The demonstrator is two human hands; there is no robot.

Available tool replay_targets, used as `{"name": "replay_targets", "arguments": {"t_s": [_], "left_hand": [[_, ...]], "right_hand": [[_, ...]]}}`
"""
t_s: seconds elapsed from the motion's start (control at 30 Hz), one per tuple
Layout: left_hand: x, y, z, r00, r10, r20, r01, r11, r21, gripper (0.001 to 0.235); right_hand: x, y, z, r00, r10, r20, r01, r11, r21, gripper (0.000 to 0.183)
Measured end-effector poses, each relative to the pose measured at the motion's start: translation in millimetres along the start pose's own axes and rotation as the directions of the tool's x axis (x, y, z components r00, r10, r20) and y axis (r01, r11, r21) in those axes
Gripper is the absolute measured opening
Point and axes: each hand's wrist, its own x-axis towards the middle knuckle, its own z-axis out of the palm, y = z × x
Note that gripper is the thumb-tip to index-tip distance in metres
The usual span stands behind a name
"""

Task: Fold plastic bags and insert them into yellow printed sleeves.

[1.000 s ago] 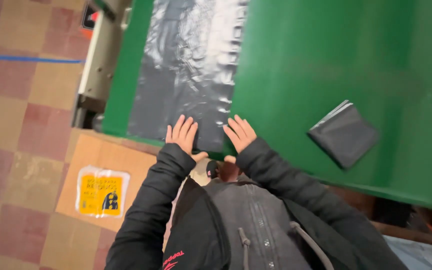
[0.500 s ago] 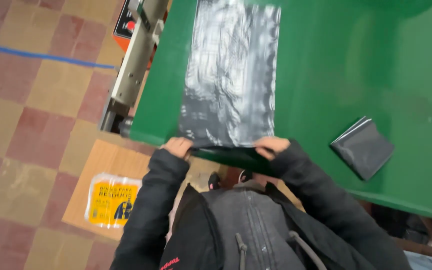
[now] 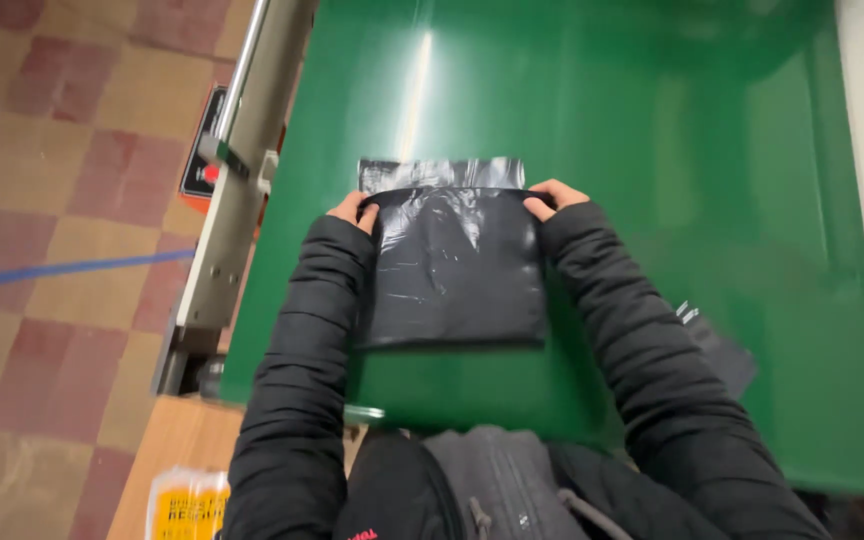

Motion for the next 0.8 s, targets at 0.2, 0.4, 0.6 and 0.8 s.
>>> {"name": "replay_targets", "arguments": {"t_s": [0.2, 0.4, 0.6, 0.8], "left_hand": [[76, -55, 61, 0.991, -0.046, -0.122, 0.065, 0.986, 0.153, 0.026], [58, -12, 55, 0.975, 0.036, -0.219, 0.054, 0.918, 0.394, 0.031], [-1, -60, 125, 0.936, -0.207, 0.286, 0.329, 0.806, -0.492, 0.070], [-39, -132, 82, 0.726, -0.036, 0.687, 0.648, -0.299, -0.700, 0.118]], "right_hand": [[84, 44, 38, 0.995, -0.082, -0.058, 0.074, 0.989, -0.131, 0.032], [119, 53, 62, 0.984, -0.083, 0.157, 0.148, 0.872, -0.466, 0.052], [86, 9, 53, 0.970, -0.059, 0.234, 0.183, 0.814, -0.551, 0.026], [-45, -46, 14, 0.780, -0.615, 0.112, 0.610, 0.710, -0.351, 0.025]]}}
